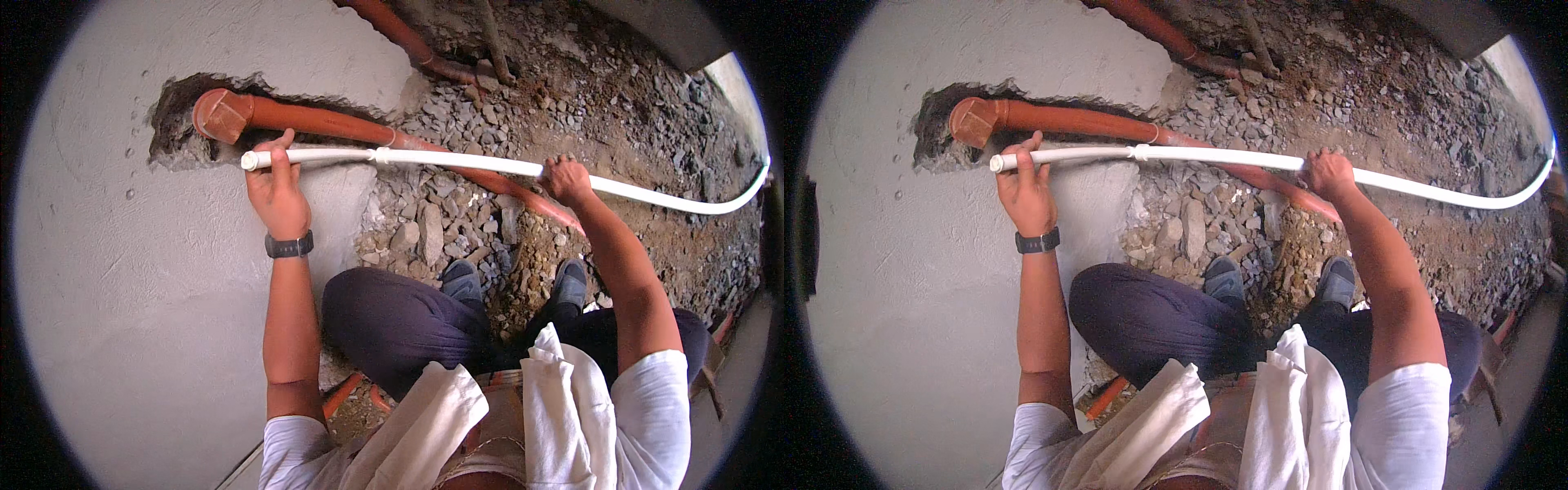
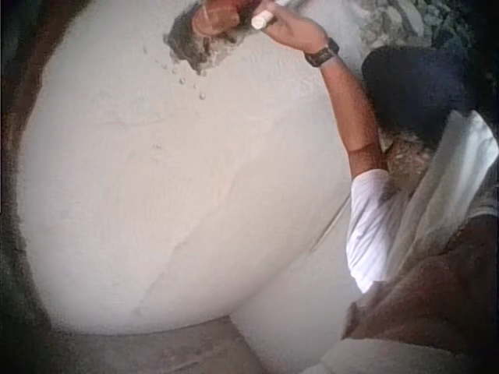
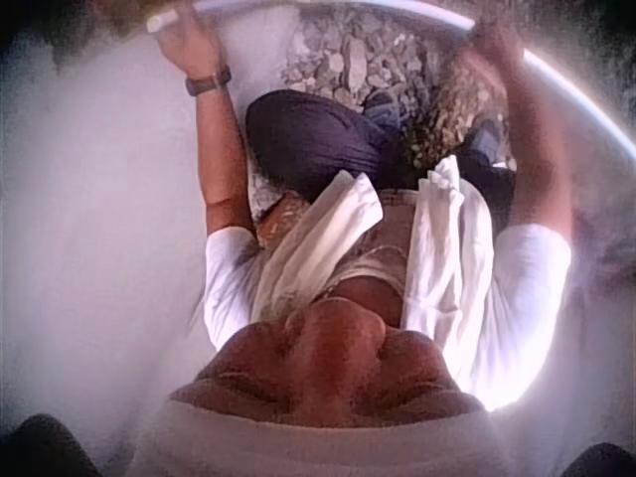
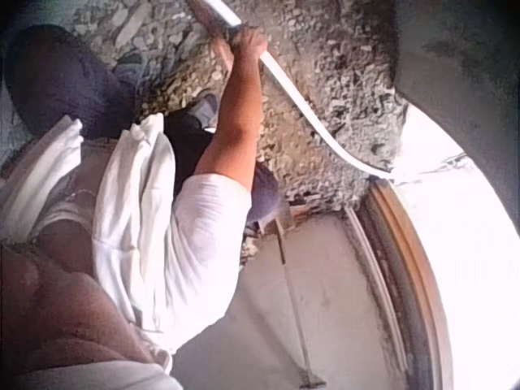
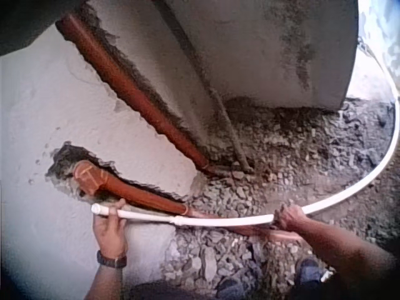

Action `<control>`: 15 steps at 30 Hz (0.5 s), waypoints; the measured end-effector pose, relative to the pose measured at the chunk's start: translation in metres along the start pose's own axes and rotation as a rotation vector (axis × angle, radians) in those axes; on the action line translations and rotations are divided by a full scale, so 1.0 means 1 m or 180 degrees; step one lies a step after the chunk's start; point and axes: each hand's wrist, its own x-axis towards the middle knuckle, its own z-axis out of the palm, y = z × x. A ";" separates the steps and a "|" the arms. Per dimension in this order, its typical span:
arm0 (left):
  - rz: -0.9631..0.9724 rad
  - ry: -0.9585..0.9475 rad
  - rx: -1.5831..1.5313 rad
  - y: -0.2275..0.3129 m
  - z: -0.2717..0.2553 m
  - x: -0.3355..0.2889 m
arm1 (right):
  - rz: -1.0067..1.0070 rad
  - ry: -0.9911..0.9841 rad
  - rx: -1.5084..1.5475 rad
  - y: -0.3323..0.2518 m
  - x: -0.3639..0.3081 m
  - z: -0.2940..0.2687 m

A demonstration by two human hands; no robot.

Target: The person is installing white PVC pipes along a wall and floor in a construction area. They are seen positioning and adjusting the pipes by hand, working around existing red pipes and debris.

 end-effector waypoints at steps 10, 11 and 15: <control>-0.0593 0.0045 0.1194 -0.056 -0.006 0.006 | 0.0056 -0.0507 0.0039 0.002 0.044 0.036; -0.0775 -0.0030 0.1073 -0.053 -0.011 0.006 | 0.0058 -0.0475 0.0038 -0.001 0.046 0.037; -0.1269 0.0014 0.0840 -0.035 -0.015 0.017 | 0.0026 -0.0337 0.0059 -0.008 0.049 0.048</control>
